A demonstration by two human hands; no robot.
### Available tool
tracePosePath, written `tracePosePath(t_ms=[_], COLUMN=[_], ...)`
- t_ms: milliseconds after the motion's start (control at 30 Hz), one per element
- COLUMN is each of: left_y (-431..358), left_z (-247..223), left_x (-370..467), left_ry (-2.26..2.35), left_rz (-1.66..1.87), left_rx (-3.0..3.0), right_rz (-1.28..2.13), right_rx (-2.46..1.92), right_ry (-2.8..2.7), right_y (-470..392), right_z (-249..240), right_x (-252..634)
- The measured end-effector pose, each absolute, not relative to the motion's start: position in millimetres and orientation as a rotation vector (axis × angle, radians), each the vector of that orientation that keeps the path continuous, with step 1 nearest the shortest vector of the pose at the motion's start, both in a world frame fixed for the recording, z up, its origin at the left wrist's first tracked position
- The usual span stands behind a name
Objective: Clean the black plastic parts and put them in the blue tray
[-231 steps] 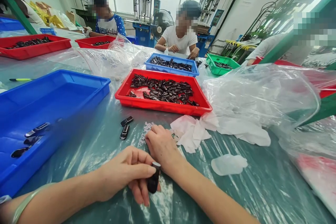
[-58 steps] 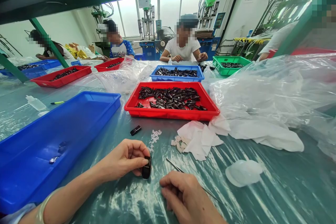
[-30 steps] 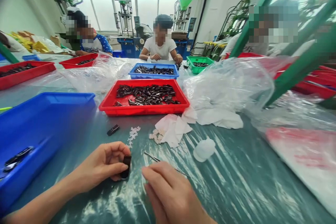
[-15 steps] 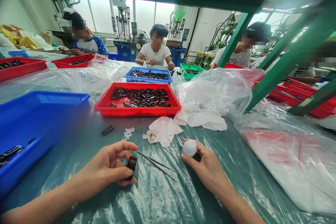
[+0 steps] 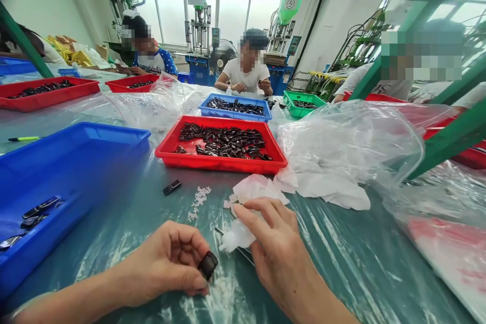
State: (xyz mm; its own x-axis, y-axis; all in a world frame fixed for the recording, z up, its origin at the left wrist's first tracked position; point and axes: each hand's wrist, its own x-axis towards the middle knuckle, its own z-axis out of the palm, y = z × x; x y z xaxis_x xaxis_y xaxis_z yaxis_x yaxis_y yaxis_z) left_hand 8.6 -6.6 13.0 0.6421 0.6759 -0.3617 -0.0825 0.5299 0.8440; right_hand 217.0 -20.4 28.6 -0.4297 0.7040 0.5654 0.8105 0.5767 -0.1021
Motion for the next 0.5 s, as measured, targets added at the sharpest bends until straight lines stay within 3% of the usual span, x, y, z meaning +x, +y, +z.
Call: tracePosePath(t_ms=[500], left_y=[-4.0], left_z=[10.2], left_x=[7.3], left_ry=[0.757], left_rz=[0.438], left_rx=[0.875], right_rz=[-0.464], right_rx=[-1.218], right_ry=[-2.335], right_y=[-25.9], right_z=[21.1], right_x=[216.3])
